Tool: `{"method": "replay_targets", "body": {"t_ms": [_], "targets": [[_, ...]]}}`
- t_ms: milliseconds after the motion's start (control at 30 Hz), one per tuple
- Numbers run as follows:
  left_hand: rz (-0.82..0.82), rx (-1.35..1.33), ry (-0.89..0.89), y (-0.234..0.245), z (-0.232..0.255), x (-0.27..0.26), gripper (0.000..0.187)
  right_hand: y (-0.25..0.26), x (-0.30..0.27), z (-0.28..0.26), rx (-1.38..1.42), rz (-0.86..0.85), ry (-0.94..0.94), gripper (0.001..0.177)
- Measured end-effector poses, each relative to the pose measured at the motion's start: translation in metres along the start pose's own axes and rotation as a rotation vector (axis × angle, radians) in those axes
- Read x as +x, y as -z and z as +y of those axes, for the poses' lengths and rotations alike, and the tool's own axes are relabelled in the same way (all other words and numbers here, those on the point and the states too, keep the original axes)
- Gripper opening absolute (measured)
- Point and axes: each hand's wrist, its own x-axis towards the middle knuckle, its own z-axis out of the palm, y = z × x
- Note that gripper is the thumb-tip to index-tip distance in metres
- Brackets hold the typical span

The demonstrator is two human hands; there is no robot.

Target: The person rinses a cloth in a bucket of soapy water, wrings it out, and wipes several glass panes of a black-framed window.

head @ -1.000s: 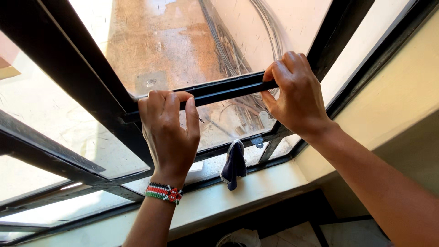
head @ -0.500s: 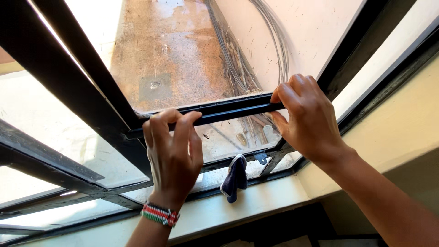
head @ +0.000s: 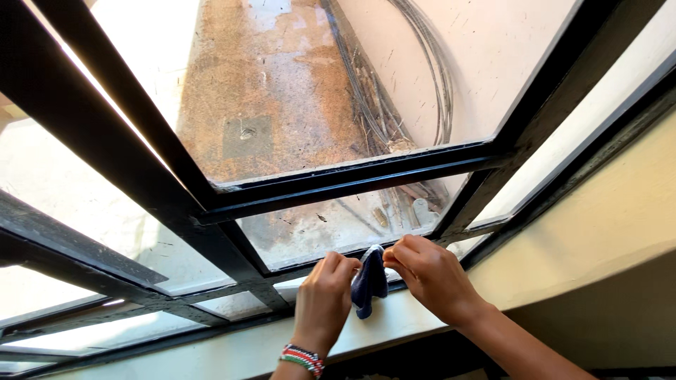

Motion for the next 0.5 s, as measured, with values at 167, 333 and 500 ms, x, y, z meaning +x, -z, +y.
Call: {"method": "replay_targets", "body": {"t_ms": [167,333,500], "targets": [[-0.045,-0.032,0.182,-0.038,-0.004,-0.002,0.031,-0.039,-0.006,0.026,-0.031,-0.012,-0.136,0.016],[-0.049,-0.028,0.233,-0.056,0.002,0.011,0.029,-0.064,-0.002,0.029,-0.094,-0.046,-0.25,0.017],[-0.009,0.069,0.175,-0.059,0.005,0.02,0.014,-0.071,-0.002,0.028,-0.138,-0.021,-0.264,0.013]]}}
